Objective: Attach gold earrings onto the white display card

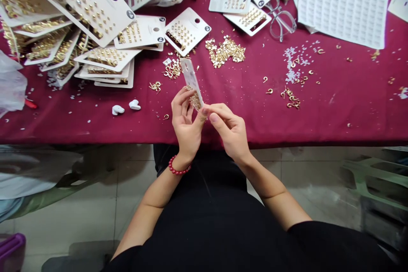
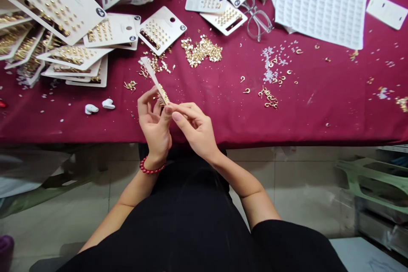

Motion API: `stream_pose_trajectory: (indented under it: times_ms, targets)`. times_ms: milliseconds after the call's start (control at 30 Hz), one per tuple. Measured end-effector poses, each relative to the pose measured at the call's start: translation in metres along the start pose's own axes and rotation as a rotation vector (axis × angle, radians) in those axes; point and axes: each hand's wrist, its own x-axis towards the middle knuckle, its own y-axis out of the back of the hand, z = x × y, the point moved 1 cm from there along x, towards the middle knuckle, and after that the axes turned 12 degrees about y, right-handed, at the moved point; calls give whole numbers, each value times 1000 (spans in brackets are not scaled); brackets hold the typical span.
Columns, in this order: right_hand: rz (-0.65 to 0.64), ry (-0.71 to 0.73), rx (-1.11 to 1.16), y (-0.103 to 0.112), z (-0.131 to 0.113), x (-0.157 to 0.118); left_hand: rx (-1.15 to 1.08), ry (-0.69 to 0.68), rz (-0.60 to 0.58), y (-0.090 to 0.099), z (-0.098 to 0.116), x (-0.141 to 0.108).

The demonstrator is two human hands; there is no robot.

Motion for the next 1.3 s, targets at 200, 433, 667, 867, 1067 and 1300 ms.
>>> stream_pose_trajectory:
  times_ms: [200, 433, 667, 867, 1067, 1300]
  targets:
    - [115, -340, 180, 29, 6, -4, 341, -123, -42, -3, 11, 0]
    - [67, -482, 264, 43, 1, 4, 536, -247, -56, -10, 14, -6]
    - [-8, -565, 186, 55, -1, 17, 563, -210, -135, -10, 10, -8]
    - [-74, -543, 130, 63, 1, 29, 586, -188, -251, -7, 5, -10]
    - [-124, -557, 66, 67, -1, 37, 651, -231, -198, -4, 5, -12]
    - [-168, -539, -19, 66, 0, 37, 836, -396, -65, -6, 8, -13]
